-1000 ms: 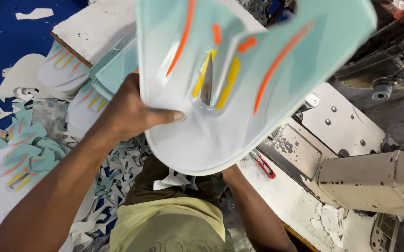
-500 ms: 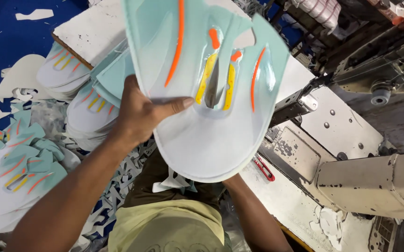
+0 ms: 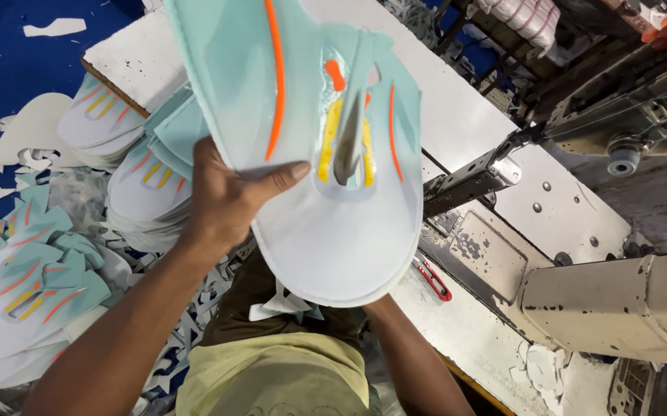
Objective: Cutting out the inner sections of shoe upper components using a pair of scissors.
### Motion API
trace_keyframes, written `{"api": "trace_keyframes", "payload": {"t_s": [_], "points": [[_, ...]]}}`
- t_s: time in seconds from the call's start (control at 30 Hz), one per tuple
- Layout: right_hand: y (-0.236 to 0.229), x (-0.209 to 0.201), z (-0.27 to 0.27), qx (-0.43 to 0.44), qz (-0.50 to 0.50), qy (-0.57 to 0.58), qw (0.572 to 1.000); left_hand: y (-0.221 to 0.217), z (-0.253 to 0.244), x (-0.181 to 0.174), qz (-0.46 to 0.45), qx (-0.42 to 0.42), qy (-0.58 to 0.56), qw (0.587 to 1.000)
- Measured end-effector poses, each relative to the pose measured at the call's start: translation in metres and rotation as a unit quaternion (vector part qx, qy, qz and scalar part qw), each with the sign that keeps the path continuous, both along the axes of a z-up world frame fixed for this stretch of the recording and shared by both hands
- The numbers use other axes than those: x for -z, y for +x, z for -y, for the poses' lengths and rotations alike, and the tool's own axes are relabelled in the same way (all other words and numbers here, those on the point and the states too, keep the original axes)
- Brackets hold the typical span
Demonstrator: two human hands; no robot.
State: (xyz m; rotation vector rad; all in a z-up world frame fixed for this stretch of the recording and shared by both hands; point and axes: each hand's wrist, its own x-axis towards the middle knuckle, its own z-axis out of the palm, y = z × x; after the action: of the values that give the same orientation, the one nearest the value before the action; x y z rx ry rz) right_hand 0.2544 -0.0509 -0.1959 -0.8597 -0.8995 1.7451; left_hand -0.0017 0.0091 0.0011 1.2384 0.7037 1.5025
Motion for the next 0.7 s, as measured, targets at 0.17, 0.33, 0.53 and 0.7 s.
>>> {"api": "trace_keyframes", "payload": {"t_s": [0.17,0.33,0.53,0.7], "points": [[-0.005,-0.01,-0.003,-0.002,0.03,0.017,0.999,0.008,0.001,0.006,0.047,-0.004,0.021,0.999],[-0.006,0.004,-0.018,0.003,0.059,0.038,0.998,0.008,0.003,0.003,0.007,-0.002,-0.039,0.999],[0.043,0.125,-0.043,0.008,0.095,0.059,0.994,0.011,0.003,0.01,0.059,0.008,-0.006,0.998],[0.027,0.136,-0.058,0.011,0.124,0.079,0.989,0.009,0.007,0.011,-0.019,0.024,-0.041,0.999]]}}
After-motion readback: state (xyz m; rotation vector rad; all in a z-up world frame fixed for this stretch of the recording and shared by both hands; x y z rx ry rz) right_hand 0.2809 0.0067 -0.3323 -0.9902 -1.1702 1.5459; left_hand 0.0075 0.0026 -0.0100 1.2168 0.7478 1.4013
